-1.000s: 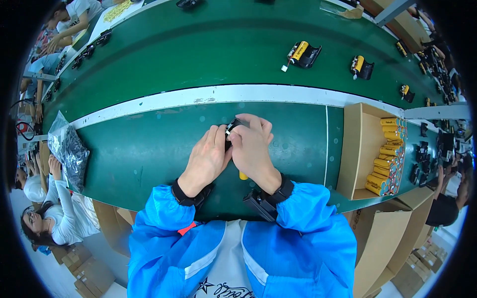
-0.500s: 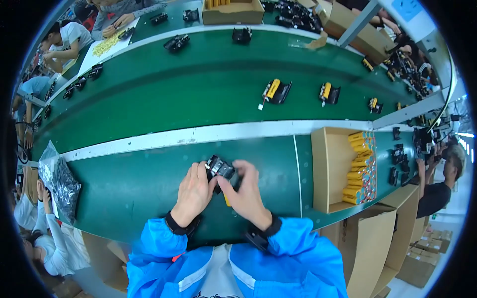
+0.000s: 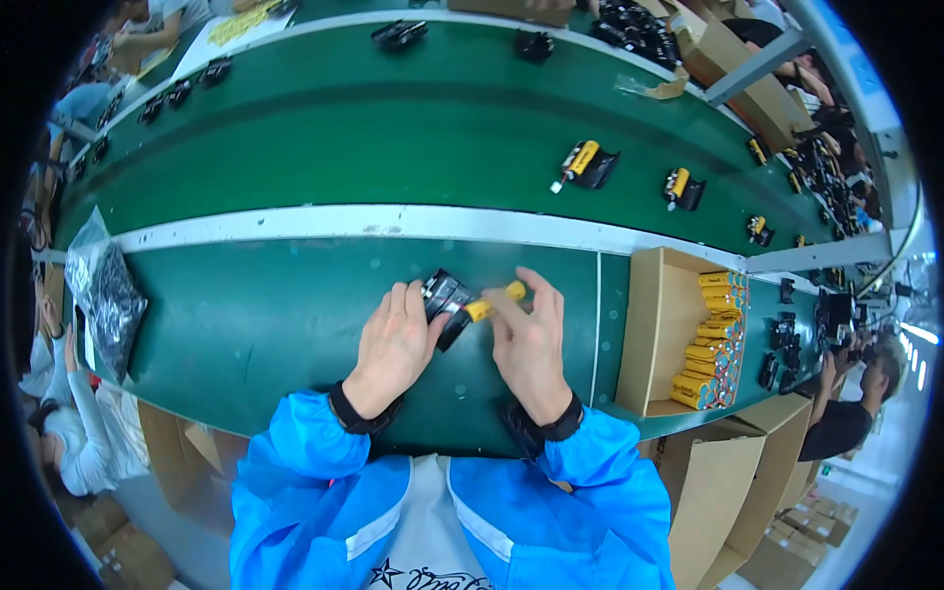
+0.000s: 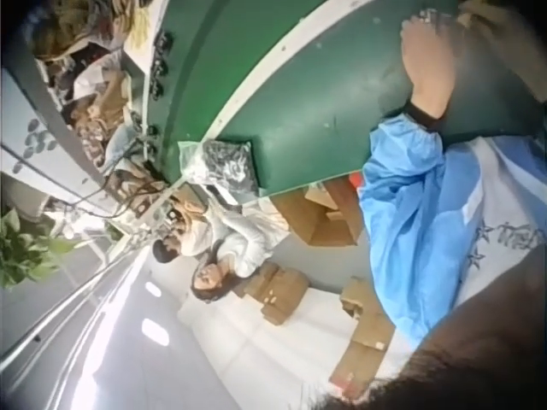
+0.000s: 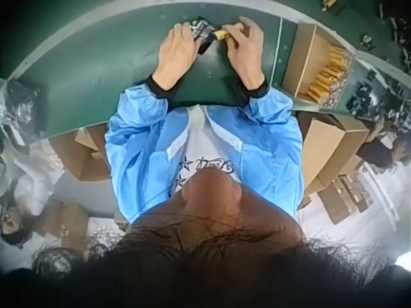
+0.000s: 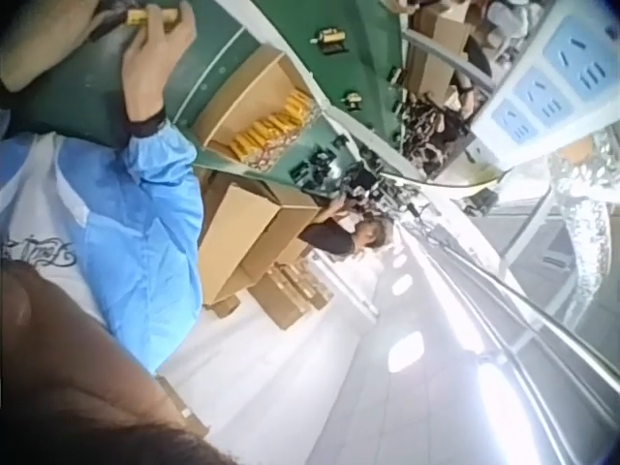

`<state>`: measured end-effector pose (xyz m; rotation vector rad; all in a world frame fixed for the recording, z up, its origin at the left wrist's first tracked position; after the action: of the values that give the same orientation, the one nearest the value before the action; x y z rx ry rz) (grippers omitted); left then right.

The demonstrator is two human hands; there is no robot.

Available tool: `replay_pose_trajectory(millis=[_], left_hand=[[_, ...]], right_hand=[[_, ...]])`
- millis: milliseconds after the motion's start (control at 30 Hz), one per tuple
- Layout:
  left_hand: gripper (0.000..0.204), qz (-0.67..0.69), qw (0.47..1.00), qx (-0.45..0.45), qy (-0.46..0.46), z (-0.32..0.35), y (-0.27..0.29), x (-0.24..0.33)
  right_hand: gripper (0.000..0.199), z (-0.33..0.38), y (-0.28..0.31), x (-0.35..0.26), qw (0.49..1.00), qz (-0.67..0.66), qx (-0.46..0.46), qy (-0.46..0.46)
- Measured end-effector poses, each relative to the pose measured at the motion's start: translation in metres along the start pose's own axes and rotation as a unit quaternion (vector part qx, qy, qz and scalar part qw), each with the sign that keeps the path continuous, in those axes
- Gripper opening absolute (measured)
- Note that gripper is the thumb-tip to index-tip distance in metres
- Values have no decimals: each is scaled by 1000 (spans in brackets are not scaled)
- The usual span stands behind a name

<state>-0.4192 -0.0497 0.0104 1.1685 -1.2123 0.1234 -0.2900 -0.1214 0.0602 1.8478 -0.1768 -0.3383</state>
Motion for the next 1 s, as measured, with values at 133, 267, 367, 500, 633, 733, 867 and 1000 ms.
replay_pose_trajectory(millis=[133,267,367,500,633,733,867,1000], left_hand=[[46,-10,999,-11,32,3,-6,-7],[48,14,999,3,42,5,-6,-10],[47,20,999,9,50,7,-5,-12],[47,41,996,-22,79,8,-8,-17],[50,119,988,-43,83,11,-1,-25],[51,164,984,-41,54,19,16,-27],[48,213,977,-24,19,24,27,-24],[40,201,979,3,-21,24,33,-19]], right_hand=[[37,13,-27,8,978,-167,-78,-100],[35,14,-17,-9,982,-166,-51,-75],[34,11,-16,-20,979,-190,-46,-55],[33,8,-25,-40,973,-224,-41,-23],[32,6,-28,-58,981,-180,-53,49],[31,5,-28,-69,985,-140,-71,73],[33,-3,-27,-76,989,-99,-93,62],[40,-6,-28,-75,989,-105,-98,34]])
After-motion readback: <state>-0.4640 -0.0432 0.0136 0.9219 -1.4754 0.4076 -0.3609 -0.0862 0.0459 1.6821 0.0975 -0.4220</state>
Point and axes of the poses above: each hand's wrist, its own z-axis away from the middle knuckle, its own y-axis out of the back of the hand, x = y × z, the point moved 10 cm from there along -z, towards the middle knuckle, and after that the axes turned 14 degrees about z, right-handed, at the moved point
